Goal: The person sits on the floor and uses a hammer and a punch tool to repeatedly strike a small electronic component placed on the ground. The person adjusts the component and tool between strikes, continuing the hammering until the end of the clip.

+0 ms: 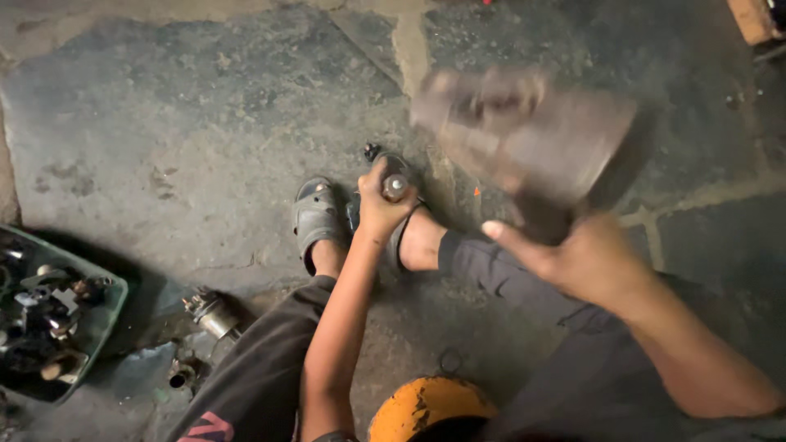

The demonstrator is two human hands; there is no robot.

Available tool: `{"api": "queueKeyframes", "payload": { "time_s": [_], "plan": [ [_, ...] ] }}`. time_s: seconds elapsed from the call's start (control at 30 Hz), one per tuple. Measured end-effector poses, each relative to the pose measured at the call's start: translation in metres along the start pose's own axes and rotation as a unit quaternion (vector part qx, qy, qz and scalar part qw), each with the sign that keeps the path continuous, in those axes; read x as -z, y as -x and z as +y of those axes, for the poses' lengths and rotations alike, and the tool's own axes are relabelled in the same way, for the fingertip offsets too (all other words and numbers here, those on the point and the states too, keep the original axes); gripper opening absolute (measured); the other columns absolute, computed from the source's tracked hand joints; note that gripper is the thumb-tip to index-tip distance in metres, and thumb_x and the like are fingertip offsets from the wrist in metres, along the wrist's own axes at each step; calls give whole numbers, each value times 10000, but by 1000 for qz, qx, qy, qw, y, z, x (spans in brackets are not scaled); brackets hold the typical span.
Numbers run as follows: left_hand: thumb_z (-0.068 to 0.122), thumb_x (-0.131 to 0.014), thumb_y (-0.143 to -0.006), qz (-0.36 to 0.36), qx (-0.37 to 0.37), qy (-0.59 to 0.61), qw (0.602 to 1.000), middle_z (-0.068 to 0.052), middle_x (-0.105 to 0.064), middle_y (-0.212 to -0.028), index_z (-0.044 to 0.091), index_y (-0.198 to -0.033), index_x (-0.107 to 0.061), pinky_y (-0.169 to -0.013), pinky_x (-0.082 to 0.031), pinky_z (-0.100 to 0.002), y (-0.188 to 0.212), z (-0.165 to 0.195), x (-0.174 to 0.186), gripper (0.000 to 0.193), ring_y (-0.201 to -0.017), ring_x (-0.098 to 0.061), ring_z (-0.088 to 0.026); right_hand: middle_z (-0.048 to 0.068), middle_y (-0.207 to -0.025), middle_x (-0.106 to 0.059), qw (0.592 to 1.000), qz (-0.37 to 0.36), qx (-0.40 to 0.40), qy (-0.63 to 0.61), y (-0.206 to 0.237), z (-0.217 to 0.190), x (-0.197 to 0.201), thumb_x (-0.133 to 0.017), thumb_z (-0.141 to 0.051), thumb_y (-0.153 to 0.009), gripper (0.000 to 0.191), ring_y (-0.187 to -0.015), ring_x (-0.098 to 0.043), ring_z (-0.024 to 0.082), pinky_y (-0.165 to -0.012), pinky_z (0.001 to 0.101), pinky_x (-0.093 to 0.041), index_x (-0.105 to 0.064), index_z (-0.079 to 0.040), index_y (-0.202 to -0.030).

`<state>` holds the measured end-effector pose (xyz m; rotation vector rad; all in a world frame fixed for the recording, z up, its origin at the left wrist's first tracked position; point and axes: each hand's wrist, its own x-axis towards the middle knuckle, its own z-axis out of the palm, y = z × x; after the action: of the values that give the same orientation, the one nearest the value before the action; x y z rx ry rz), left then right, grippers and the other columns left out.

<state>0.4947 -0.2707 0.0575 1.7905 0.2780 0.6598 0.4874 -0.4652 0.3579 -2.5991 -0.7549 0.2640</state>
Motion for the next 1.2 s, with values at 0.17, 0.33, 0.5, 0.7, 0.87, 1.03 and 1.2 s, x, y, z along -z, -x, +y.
{"api": "queueKeyframes", "payload": {
  "time_s": [0.17,0.33,0.5,0.7,0.87,1.03,1.2],
  "plan": [
    [117,-759,-699,-27,-92,83,992,-187,-726,-1017,45,-1161,-667,-848,-582,-403,-2,8,2,476,-945,-741,-356,173,-757,-692,986,-122,-101,-44,-19,-3,-32,-898,-409,-763,517,-714,-652,227,-648,390,-545,-700,38,-931],
    [164,-826,-690,-17,-27,1,1000,-197,-712,-960,19,-1097,-652,-822,-576,-414,-3,16,4,466,-898,-723,-366,117,-795,-723,989,-3,-132,-66,24,23,21,-826,-433,-787,445,-690,-648,237,-636,396,-532,-731,-18,-916],
    [167,-841,-653,-55,-49,48,996,-194,-730,-993,32,-1069,-648,-862,-569,-434,-5,20,10,478,-936,-735,-368,159,-964,-696,999,4,18,-33,-6,9,-31,-856,-362,-819,528,-871,-672,234,-753,375,-535,-669,39,-1106],
    [153,-826,-581,-32,-122,63,990,-187,-691,-907,-12,-1074,-649,-785,-549,-401,-7,18,6,548,-832,-688,-377,131,-902,-772,976,-73,-160,-129,-2,-12,10,-853,-369,-729,506,-839,-742,201,-758,364,-584,-713,-16,-1064],
    [159,-783,-758,-8,-63,44,997,-132,-713,-866,15,-1065,-673,-753,-575,-355,-12,7,13,357,-803,-740,-243,179,-992,-716,994,54,17,-97,-2,-19,5,-814,-295,-818,468,-928,-677,249,-789,407,-540,-680,41,-1115],
    [163,-837,-758,72,-29,-5,997,-136,-663,-728,31,-867,-635,-647,-524,-364,-19,0,15,265,-657,-626,-238,216,-866,-759,958,-172,-125,-191,-4,13,-51,-831,-296,-818,395,-856,-719,307,-779,414,-589,-719,26,-1018],
    [155,-768,-733,5,-63,71,995,-131,-691,-827,7,-1072,-643,-695,-562,-344,-10,6,5,391,-721,-702,-207,163,-970,-760,990,19,26,-134,11,25,-15,-789,-235,-789,385,-894,-738,255,-795,390,-571,-689,-17,-1090]
  ]
}}
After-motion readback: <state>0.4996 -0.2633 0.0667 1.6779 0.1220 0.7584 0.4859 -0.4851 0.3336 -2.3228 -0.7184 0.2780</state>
